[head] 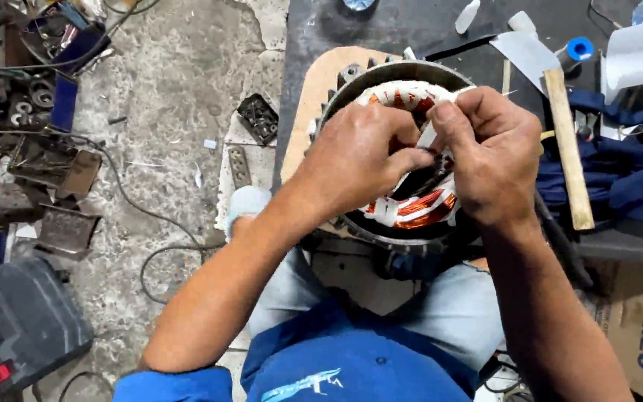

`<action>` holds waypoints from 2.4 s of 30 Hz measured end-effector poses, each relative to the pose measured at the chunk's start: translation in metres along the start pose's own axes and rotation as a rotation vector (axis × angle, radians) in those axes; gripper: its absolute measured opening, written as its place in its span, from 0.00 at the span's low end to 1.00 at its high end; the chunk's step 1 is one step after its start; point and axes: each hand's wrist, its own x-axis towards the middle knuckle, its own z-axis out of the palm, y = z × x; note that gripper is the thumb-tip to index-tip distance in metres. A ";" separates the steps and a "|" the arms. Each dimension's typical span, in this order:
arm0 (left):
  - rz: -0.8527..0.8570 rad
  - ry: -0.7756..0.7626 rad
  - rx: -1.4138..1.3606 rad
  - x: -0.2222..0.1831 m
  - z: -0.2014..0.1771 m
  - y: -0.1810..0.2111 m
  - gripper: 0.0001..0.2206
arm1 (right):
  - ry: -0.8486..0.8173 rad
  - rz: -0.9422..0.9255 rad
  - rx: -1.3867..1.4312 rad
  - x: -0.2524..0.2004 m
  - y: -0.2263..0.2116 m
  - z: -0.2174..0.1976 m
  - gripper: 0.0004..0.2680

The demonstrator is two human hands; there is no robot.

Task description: Securing the copper windings of an electric motor stator using tape and a mallet.

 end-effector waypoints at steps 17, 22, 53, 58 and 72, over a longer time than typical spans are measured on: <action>0.345 0.055 0.208 -0.034 0.044 -0.021 0.17 | -0.052 0.104 0.153 -0.019 -0.014 -0.012 0.07; 0.323 -0.022 0.130 -0.051 0.028 -0.005 0.15 | -0.025 0.137 0.180 -0.025 -0.009 -0.017 0.06; 0.099 0.285 -0.025 -0.063 0.060 0.008 0.16 | 0.020 0.065 0.172 -0.019 0.001 -0.012 0.07; 0.099 0.275 -0.047 -0.065 0.055 0.014 0.14 | 0.028 0.074 0.168 -0.021 -0.007 -0.011 0.07; 0.272 0.275 -0.049 -0.074 0.052 -0.001 0.13 | 0.003 -0.016 0.193 -0.067 -0.001 -0.023 0.05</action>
